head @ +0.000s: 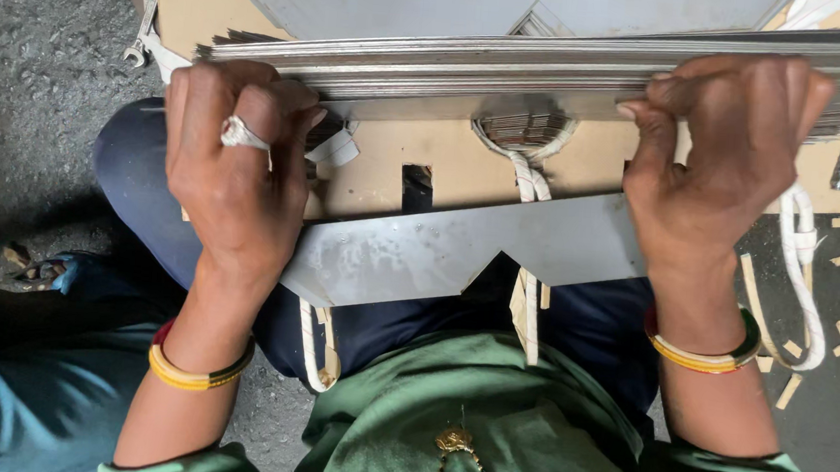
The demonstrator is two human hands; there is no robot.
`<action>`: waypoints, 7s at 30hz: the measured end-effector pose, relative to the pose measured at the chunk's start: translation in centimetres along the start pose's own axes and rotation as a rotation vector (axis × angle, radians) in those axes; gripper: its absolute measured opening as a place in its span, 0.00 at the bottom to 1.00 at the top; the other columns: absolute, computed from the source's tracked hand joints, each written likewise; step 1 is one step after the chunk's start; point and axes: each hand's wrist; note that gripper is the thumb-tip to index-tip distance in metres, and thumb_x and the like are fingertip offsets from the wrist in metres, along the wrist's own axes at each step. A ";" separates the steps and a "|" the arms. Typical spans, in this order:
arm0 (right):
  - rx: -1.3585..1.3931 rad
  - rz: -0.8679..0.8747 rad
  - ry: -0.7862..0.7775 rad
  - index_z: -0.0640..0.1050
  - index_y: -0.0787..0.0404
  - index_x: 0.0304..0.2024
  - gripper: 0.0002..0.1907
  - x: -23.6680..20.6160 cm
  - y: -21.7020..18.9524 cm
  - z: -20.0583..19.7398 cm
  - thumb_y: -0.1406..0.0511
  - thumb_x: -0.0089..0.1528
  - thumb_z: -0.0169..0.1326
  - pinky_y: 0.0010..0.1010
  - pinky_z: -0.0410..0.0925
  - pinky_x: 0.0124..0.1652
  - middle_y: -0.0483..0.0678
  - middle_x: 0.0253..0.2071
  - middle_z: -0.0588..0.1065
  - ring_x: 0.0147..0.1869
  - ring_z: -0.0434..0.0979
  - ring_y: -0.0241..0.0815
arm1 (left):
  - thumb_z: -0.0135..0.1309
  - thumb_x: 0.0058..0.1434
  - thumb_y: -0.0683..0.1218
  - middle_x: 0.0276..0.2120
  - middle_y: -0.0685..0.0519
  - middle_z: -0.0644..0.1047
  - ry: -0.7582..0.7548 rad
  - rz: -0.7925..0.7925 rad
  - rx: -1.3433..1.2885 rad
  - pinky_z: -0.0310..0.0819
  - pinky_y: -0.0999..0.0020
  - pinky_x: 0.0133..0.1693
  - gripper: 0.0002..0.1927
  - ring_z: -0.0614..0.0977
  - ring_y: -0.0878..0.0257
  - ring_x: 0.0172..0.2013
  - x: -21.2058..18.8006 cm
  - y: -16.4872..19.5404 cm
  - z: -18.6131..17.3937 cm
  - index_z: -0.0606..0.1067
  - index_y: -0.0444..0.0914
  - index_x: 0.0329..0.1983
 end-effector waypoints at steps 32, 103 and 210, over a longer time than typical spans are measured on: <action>0.012 0.007 0.033 0.82 0.66 0.38 0.06 -0.8 1.6 -1.5 0.76 0.61 0.67 0.31 0.58 0.41 0.47 0.36 0.64 0.42 0.65 0.41 | 0.65 0.55 0.36 0.32 0.51 0.68 0.145 0.109 0.146 0.63 0.60 0.38 0.09 0.72 0.55 0.36 0.4 1.7 1.9 0.77 0.38 0.36; -0.062 0.009 0.154 0.83 0.69 0.41 0.05 -4.6 15.9 -11.6 0.80 0.66 0.60 0.29 0.68 0.39 0.51 0.34 0.79 0.38 0.80 0.43 | 0.67 0.68 0.42 0.34 0.52 0.73 -0.130 0.310 0.086 0.64 0.63 0.38 0.12 0.75 0.58 0.36 5.0 16.6 5.1 0.78 0.36 0.51; -0.106 -0.133 -0.020 0.83 0.63 0.37 0.04 -2.2 11.4 -6.5 0.74 0.67 0.67 0.32 0.63 0.42 0.46 0.40 0.75 0.45 0.72 0.42 | 0.61 0.70 0.39 0.37 0.54 0.74 0.145 0.214 0.315 0.59 0.54 0.57 0.02 0.74 0.57 0.43 0.0 4.3 4.7 0.79 0.37 0.42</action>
Point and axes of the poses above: each hand's wrist, its own x-axis towards the middle knuckle, its own z-axis out of the palm, y = z × x
